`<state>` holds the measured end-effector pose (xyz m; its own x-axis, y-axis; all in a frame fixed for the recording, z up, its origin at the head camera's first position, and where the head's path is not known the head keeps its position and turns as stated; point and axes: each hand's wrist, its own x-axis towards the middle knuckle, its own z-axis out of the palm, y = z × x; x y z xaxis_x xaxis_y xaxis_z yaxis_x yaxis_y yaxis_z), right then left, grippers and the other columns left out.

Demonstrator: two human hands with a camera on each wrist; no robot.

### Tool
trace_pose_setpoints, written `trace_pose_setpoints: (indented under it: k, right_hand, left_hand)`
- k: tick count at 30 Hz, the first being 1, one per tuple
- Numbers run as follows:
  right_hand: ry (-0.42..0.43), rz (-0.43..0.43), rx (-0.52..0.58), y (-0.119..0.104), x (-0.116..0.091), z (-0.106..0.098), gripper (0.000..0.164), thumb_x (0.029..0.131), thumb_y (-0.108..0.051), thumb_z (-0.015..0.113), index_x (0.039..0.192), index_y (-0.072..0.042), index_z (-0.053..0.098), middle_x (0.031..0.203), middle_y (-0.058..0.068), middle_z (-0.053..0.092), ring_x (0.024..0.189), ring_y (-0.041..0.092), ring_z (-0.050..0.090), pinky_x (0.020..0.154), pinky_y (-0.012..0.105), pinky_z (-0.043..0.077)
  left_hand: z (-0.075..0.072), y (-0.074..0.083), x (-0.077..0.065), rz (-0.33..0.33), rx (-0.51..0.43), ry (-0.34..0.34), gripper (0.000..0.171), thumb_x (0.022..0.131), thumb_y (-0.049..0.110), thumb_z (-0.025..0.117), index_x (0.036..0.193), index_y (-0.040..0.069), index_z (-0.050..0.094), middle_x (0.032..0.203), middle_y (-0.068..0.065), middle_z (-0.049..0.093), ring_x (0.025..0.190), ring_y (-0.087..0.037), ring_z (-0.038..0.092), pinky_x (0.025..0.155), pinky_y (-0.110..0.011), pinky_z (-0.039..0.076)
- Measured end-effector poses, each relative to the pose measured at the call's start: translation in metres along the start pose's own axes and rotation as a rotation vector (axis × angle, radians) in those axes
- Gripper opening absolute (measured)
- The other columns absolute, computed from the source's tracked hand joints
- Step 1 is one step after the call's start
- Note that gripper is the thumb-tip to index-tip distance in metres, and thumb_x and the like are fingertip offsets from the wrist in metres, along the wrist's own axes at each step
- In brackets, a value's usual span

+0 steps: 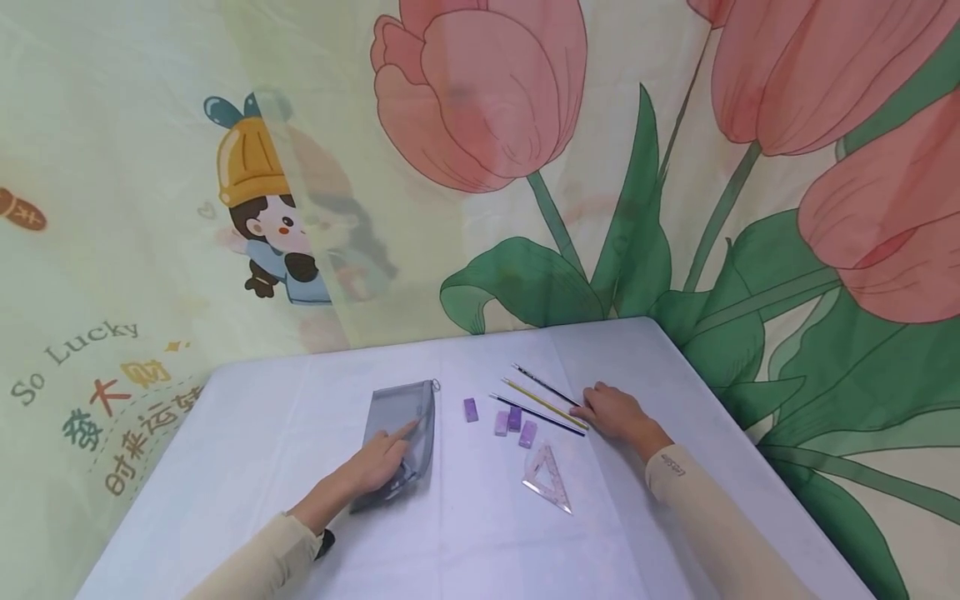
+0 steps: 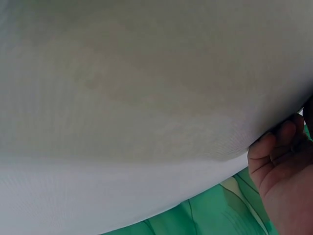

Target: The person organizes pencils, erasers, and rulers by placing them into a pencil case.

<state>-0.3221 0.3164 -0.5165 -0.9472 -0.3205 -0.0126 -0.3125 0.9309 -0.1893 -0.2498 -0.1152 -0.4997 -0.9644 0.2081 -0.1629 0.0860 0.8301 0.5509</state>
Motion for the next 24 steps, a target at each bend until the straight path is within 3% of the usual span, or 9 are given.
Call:
trace_pose_setpoints:
  k: [5,11,18,24]
  right_hand:
    - [-0.032,-0.001,-0.014,-0.004,0.002,0.001,0.033,0.097,-0.041,0.059,0.082,-0.013,0.056,0.076,-0.001,0.05,0.068,0.013,0.045,0.062,0.028,0.042]
    - [-0.054,0.012,-0.007,-0.008,0.002,-0.005,0.03,0.098,-0.038,0.059,0.081,-0.013,0.056,0.072,-0.002,0.051,0.066,0.013,0.046,0.061,0.029,0.042]
    - [-0.017,0.022,0.071,-0.005,-0.006,-0.004,0.031,0.1,-0.032,0.057,0.076,-0.013,0.054,0.066,-0.002,0.048,0.063,0.013,0.043,0.058,0.028,0.038]
    - [0.066,0.03,0.176,-0.004,-0.011,-0.003,0.03,0.102,-0.026,0.055,0.075,-0.011,0.055,0.065,-0.001,0.049,0.061,0.013,0.044,0.055,0.026,0.038]
  left_hand:
    - [0.001,-0.004,-0.003,0.0,-0.006,0.009,0.054,0.101,0.025,0.028,0.152,0.018,0.041,0.135,-0.032,0.05,0.104,-0.034,0.056,0.097,-0.059,0.046]
    - [-0.001,-0.005,-0.004,0.027,-0.016,0.022,0.052,0.101,0.025,0.028,0.152,0.018,0.042,0.136,-0.033,0.05,0.111,-0.037,0.056,0.102,-0.061,0.043]
    - [-0.001,-0.004,-0.003,0.059,-0.028,0.011,0.052,0.101,0.021,0.028,0.151,0.015,0.042,0.126,-0.028,0.057,0.098,-0.027,0.054,0.096,-0.057,0.046]
    - [-0.001,-0.006,-0.004,0.059,-0.032,0.03,0.052,0.102,0.023,0.028,0.151,0.016,0.043,0.133,-0.031,0.055,0.104,-0.031,0.056,0.099,-0.058,0.045]
